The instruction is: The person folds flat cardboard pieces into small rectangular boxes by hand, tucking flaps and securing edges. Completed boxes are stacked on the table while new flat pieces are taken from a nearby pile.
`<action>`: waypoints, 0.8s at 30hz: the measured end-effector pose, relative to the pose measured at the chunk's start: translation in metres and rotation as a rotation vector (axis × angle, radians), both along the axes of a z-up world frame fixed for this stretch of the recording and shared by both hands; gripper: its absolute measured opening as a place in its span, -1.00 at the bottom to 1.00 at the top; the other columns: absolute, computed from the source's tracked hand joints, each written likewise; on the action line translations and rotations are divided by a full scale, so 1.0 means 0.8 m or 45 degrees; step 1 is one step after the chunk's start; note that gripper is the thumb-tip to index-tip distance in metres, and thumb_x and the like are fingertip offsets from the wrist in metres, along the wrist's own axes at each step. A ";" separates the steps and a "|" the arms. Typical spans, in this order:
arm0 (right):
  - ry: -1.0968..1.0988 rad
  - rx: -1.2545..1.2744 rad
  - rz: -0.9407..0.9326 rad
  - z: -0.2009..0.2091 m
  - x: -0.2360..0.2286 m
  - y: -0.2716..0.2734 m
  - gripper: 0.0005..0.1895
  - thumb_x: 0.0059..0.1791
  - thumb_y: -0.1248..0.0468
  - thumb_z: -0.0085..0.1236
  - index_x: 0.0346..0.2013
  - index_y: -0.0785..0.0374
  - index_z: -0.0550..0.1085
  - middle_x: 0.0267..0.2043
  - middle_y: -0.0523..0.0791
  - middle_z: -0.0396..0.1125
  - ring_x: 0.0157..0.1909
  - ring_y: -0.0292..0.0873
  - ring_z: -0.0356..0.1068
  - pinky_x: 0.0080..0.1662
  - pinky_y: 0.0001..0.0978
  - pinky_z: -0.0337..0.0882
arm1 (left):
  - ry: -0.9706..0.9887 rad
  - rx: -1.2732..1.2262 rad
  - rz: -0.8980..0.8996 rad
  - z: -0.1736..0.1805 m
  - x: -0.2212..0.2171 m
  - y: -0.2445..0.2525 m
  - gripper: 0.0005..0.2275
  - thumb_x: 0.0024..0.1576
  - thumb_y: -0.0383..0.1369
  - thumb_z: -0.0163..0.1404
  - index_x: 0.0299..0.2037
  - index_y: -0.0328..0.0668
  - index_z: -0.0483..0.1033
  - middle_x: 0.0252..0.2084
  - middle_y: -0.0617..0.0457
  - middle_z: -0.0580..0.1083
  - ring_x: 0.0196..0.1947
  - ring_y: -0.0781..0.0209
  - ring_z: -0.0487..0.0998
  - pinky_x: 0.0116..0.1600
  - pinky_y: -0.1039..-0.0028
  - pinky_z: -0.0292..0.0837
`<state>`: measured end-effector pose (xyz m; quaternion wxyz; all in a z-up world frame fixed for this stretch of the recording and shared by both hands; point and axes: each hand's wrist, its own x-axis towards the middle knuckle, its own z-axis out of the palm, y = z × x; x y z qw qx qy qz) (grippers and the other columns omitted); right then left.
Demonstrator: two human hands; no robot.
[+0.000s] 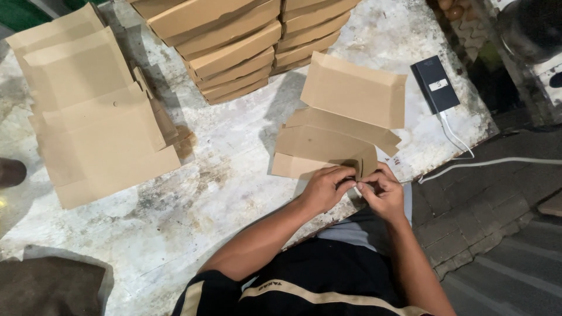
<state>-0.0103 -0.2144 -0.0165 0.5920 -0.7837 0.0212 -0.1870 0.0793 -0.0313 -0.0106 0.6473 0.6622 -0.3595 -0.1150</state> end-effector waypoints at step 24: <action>0.160 -0.453 -0.435 -0.024 -0.007 0.027 -0.61 -0.24 0.42 0.23 -0.87 0.23 0.24 -0.85 -0.07 0.14 -0.74 -0.11 0.16 -0.55 -0.35 0.21 | -0.342 0.153 0.145 0.016 0.003 0.006 -0.88 0.23 -0.42 -0.02 -0.12 -0.28 0.50 -0.28 -0.05 0.48 -0.23 0.00 0.59 -0.29 0.43 0.60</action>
